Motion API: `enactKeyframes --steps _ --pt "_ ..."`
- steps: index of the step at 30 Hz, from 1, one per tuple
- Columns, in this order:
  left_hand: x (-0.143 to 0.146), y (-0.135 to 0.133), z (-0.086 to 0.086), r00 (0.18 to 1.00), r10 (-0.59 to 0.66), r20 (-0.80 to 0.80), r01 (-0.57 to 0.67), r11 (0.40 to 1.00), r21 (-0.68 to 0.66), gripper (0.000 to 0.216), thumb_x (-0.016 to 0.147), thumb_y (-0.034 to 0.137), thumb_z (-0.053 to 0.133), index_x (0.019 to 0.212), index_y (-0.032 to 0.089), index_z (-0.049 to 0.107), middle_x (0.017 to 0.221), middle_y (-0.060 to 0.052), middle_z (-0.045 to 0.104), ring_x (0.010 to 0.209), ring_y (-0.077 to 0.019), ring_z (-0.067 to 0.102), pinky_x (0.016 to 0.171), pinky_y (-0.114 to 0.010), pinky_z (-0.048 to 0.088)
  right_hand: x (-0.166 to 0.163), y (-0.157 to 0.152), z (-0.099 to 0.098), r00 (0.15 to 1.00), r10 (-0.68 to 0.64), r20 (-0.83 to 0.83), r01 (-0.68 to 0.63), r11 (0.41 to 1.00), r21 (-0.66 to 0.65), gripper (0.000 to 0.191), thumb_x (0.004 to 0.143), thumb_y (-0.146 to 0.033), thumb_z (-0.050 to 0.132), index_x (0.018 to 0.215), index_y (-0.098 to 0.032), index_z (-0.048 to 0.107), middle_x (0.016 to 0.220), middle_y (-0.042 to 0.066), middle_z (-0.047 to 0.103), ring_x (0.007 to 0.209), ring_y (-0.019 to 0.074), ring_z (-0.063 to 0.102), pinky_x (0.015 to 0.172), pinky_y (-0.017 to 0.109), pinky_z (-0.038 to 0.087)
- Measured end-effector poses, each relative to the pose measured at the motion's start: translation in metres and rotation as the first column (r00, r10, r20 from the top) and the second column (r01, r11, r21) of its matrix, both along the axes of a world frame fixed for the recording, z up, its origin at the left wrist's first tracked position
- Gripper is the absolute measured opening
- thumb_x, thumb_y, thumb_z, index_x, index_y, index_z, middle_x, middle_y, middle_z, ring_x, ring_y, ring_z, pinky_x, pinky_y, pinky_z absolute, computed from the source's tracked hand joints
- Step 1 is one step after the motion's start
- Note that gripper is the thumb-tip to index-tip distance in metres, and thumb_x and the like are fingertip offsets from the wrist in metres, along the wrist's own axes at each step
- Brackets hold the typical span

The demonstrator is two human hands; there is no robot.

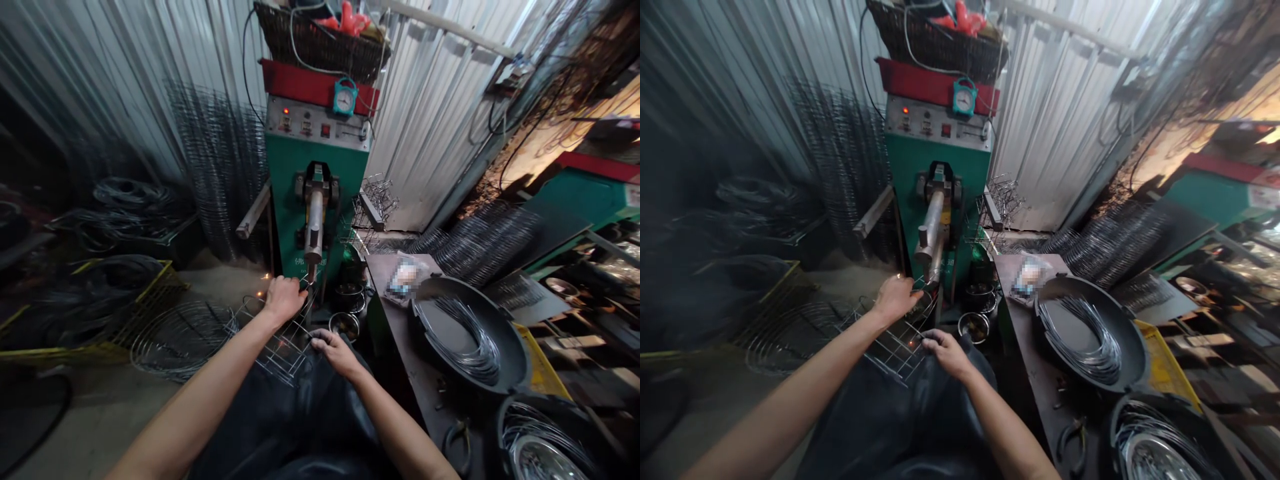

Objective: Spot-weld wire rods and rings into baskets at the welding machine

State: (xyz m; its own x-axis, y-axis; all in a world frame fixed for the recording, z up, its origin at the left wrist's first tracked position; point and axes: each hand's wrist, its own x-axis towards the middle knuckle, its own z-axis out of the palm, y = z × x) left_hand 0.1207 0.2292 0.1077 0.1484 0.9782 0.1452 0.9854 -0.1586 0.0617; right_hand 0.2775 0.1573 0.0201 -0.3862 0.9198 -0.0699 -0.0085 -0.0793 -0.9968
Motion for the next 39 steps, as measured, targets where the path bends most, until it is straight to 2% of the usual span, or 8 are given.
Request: enactKeyframes --steps 8,12,15,19,23,25,34,39 --pt "0.001 0.009 -0.002 1.000 0.017 -0.006 -0.018 1.000 -0.017 0.033 0.081 0.036 0.045 0.086 0.011 0.066 0.086 -0.016 0.067 0.089 -0.0286 0.059 0.075 -0.038 0.043 -0.010 0.004 -0.013 0.995 -0.047 -0.089 0.047 0.999 -0.011 0.032 0.074 -0.051 0.059 0.081 -0.020 0.064 0.068 -0.002 0.056 0.062 0.0106 0.049 0.062 0.022 0.040" --pt "-0.007 -0.004 -0.001 0.999 -0.030 0.017 0.030 0.999 -0.015 0.039 0.083 0.043 0.043 0.094 0.012 0.064 0.091 -0.016 0.067 0.096 -0.0319 0.056 0.088 -0.051 0.038 -0.021 -0.009 -0.019 0.985 -0.124 -0.117 0.127 0.992 0.016 0.033 0.074 -0.053 0.058 0.078 -0.020 0.062 0.065 -0.002 0.056 0.060 0.0115 0.049 0.058 0.022 0.040" --pt "-0.027 -0.041 -0.010 0.987 -0.117 0.106 0.102 0.986 0.131 0.055 0.082 0.053 0.042 0.119 0.013 0.051 0.105 -0.016 0.062 0.103 -0.0335 0.052 0.093 -0.060 0.030 -0.021 -0.028 -0.022 0.978 -0.178 -0.107 0.180 0.984 0.010 0.033 0.076 -0.053 0.055 0.078 -0.020 0.061 0.065 -0.002 0.057 0.058 0.0115 0.050 0.054 0.022 0.039" --pt "-0.064 -0.119 -0.047 0.920 -0.295 0.259 0.155 0.879 0.451 0.070 0.080 0.048 0.049 0.139 0.023 0.022 0.120 -0.015 0.050 0.113 -0.0295 0.047 0.100 -0.053 0.030 -0.011 -0.052 -0.017 0.948 -0.275 -0.162 0.266 0.961 -0.073 0.034 0.077 -0.053 0.055 0.077 -0.019 0.058 0.060 -0.002 0.055 0.052 0.0097 0.048 0.049 0.020 0.037" --pt "-0.082 -0.179 -0.094 0.902 -0.408 0.145 0.308 0.839 0.448 0.079 0.075 0.048 0.056 0.142 0.027 0.018 0.126 -0.016 0.048 0.113 -0.0325 0.048 0.100 -0.055 0.030 -0.011 -0.064 0.005 0.893 -0.339 -0.297 0.288 0.936 -0.204 0.035 0.074 -0.053 0.058 0.079 -0.018 0.054 0.058 -0.003 0.053 0.046 0.0081 0.047 0.041 0.018 0.031" --pt "-0.082 -0.194 -0.106 0.893 -0.445 0.066 0.384 0.831 0.403 0.083 0.073 0.049 0.057 0.142 0.025 0.019 0.129 -0.017 0.047 0.115 -0.0332 0.047 0.101 -0.056 0.027 -0.015 -0.067 0.017 0.870 -0.351 -0.347 0.269 0.927 -0.263 0.034 0.072 -0.050 0.061 0.080 -0.018 0.054 0.059 -0.002 0.054 0.046 0.0083 0.048 0.038 0.017 0.027" --pt "-0.079 -0.218 -0.077 0.887 -0.460 0.032 0.447 0.875 0.184 0.081 0.072 0.025 0.057 0.142 0.021 0.017 0.139 -0.014 0.040 0.132 -0.0295 0.026 0.105 -0.060 0.006 -0.028 -0.074 0.049 0.834 -0.405 -0.376 0.260 0.888 -0.379 0.031 0.064 -0.040 0.072 0.079 -0.018 0.055 0.067 0.001 0.057 0.053 0.0088 0.051 0.035 0.014 0.023" --pt "-0.085 -0.225 -0.068 0.906 -0.413 0.095 0.402 0.908 0.117 0.086 0.065 0.025 0.063 0.140 0.030 0.022 0.135 -0.012 0.043 0.128 -0.0308 0.030 0.104 -0.061 0.011 -0.026 -0.072 0.056 0.941 -0.290 -0.177 0.244 0.940 -0.240 0.028 0.065 -0.046 0.068 0.081 -0.024 0.061 0.073 0.005 0.062 0.059 0.0156 0.058 0.036 0.022 0.038"
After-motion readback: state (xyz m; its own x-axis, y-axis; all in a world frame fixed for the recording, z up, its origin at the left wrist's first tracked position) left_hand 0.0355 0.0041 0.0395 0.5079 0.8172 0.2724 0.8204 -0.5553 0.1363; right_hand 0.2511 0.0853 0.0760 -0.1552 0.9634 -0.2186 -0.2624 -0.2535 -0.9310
